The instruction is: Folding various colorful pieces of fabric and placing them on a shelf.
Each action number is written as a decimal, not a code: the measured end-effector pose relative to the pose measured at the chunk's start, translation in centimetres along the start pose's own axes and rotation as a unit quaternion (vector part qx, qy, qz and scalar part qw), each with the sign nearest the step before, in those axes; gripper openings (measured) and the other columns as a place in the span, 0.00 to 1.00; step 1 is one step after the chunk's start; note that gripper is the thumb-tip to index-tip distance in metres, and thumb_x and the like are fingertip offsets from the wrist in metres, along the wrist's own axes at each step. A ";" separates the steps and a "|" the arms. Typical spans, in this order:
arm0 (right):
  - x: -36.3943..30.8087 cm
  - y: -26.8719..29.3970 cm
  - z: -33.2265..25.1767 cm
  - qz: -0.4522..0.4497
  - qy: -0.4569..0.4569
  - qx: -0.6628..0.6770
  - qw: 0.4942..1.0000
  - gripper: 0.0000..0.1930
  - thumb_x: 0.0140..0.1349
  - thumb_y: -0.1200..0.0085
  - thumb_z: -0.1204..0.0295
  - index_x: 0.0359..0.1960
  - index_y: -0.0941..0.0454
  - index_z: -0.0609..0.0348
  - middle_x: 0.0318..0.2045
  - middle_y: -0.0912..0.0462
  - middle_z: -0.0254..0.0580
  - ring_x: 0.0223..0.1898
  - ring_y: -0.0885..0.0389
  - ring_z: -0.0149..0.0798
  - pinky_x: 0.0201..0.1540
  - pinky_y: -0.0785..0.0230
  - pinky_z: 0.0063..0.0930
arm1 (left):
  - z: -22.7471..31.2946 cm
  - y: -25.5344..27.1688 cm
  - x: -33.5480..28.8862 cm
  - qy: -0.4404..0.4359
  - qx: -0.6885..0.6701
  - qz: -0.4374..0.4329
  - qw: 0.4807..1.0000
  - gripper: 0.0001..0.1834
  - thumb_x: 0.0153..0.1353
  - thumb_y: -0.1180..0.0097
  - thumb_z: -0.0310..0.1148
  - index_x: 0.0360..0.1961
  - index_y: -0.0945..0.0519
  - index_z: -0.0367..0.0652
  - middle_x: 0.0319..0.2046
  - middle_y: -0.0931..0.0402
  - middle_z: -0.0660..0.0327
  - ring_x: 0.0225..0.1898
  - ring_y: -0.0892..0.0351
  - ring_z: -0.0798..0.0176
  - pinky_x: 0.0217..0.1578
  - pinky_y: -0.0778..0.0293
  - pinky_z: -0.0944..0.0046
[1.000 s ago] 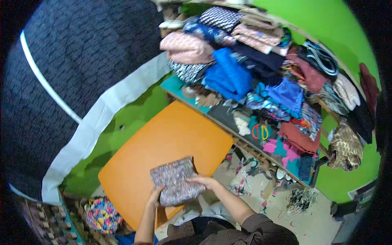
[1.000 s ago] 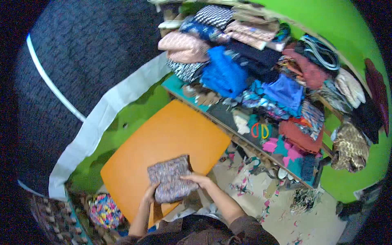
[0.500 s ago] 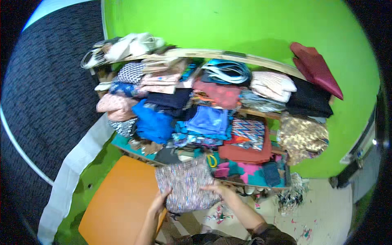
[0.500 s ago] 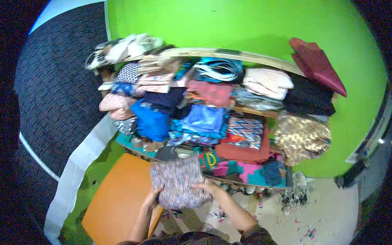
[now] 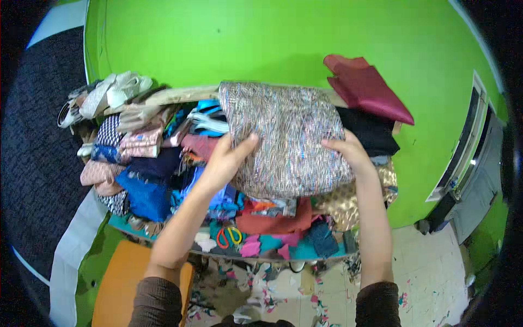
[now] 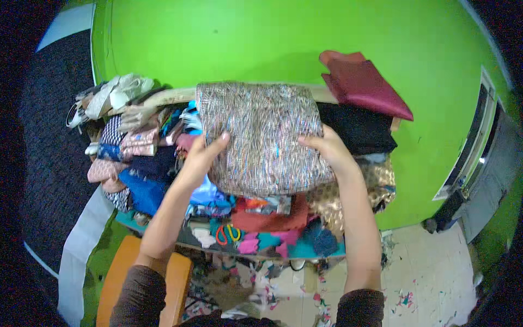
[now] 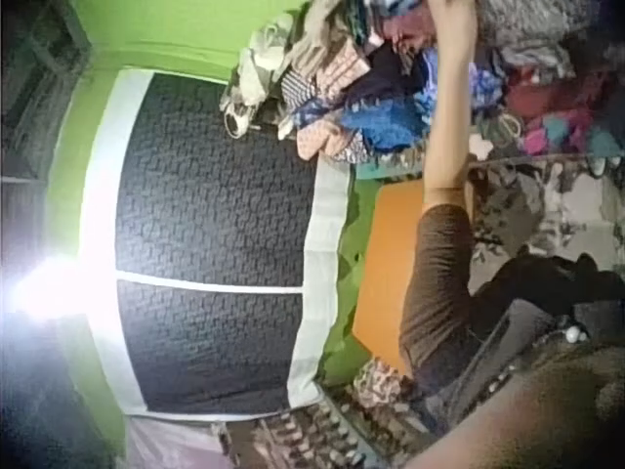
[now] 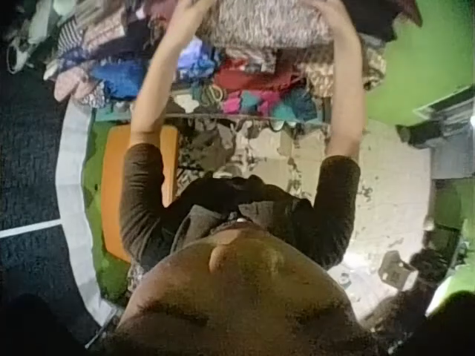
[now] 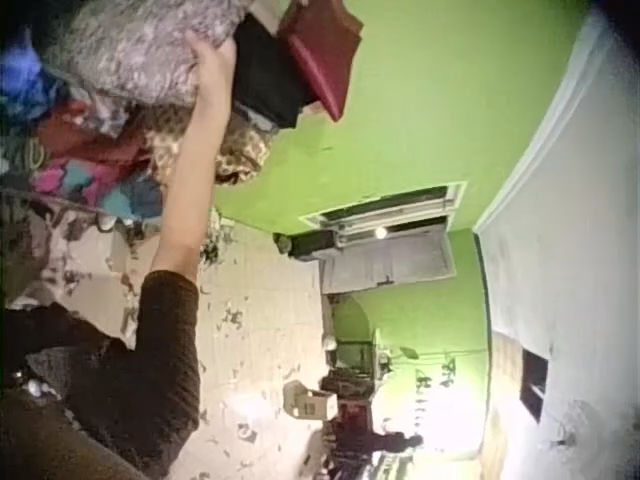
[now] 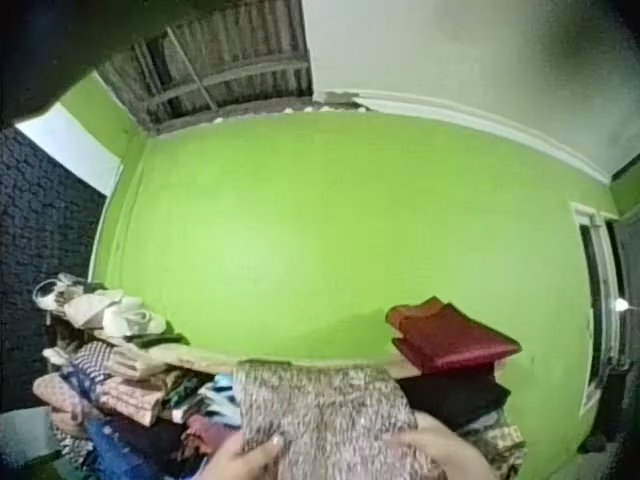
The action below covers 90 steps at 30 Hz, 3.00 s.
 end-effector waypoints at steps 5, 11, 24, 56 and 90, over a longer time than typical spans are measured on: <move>8.4 3.2 -5.6 0.013 0.064 -0.037 0.997 0.20 0.53 0.47 0.76 0.49 0.31 0.65 0.42 0.23 0.42 0.41 0.24 0.33 0.48 0.34 0.29 | 3.4 0.0 10.5 -0.056 -0.039 0.021 0.997 0.20 0.60 0.49 0.39 0.48 0.30 0.36 0.42 0.25 0.60 0.41 0.27 0.67 0.44 0.32 0.66; 15.4 8.3 -8.8 0.198 0.158 -0.323 0.912 0.32 0.46 0.43 0.77 0.56 0.40 0.68 0.51 0.30 0.55 0.52 0.31 0.45 0.56 0.42 0.32 | 3.2 -1.9 19.8 0.046 -0.014 0.076 0.996 0.29 0.58 0.48 0.43 0.53 0.35 0.29 0.52 0.34 0.47 0.51 0.32 0.56 0.52 0.36 0.59; 17.2 8.3 -6.0 0.173 0.195 -0.707 0.657 0.24 0.53 0.49 0.66 0.52 0.33 0.62 0.55 0.36 0.61 0.58 0.39 0.57 0.58 0.41 0.41 | -1.8 -2.1 24.4 0.045 0.659 -0.015 0.750 0.38 0.61 0.67 0.59 0.64 0.48 0.42 0.61 0.46 0.42 0.61 0.43 0.44 0.57 0.44 0.46; 1.7 -11.5 2.4 0.186 0.245 -0.530 0.790 0.11 0.52 0.53 0.72 0.37 0.25 0.58 0.32 0.20 0.49 0.33 0.23 0.50 0.43 0.34 0.45 | -0.9 -0.8 -2.3 -0.227 0.626 0.169 0.726 0.21 0.51 0.48 0.33 0.49 0.29 0.42 0.58 0.42 0.45 0.60 0.43 0.43 0.57 0.44 0.47; -71.7 -66.2 8.3 -0.804 0.300 -0.144 0.494 0.14 0.55 0.54 0.64 0.42 0.25 0.51 0.32 0.21 0.55 0.33 0.22 0.55 0.38 0.30 0.46 | 13.9 -3.6 -93.8 0.598 0.473 0.601 0.238 0.24 0.55 0.51 0.45 0.49 0.29 0.42 0.53 0.35 0.48 0.56 0.37 0.46 0.56 0.44 0.47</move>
Point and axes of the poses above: each hand's wrist, its own x-axis towards the middle knuckle, its own y-axis out of the back of the hand, z = x × y, the point moved 2 cm from there along x, towards the middle knuckle
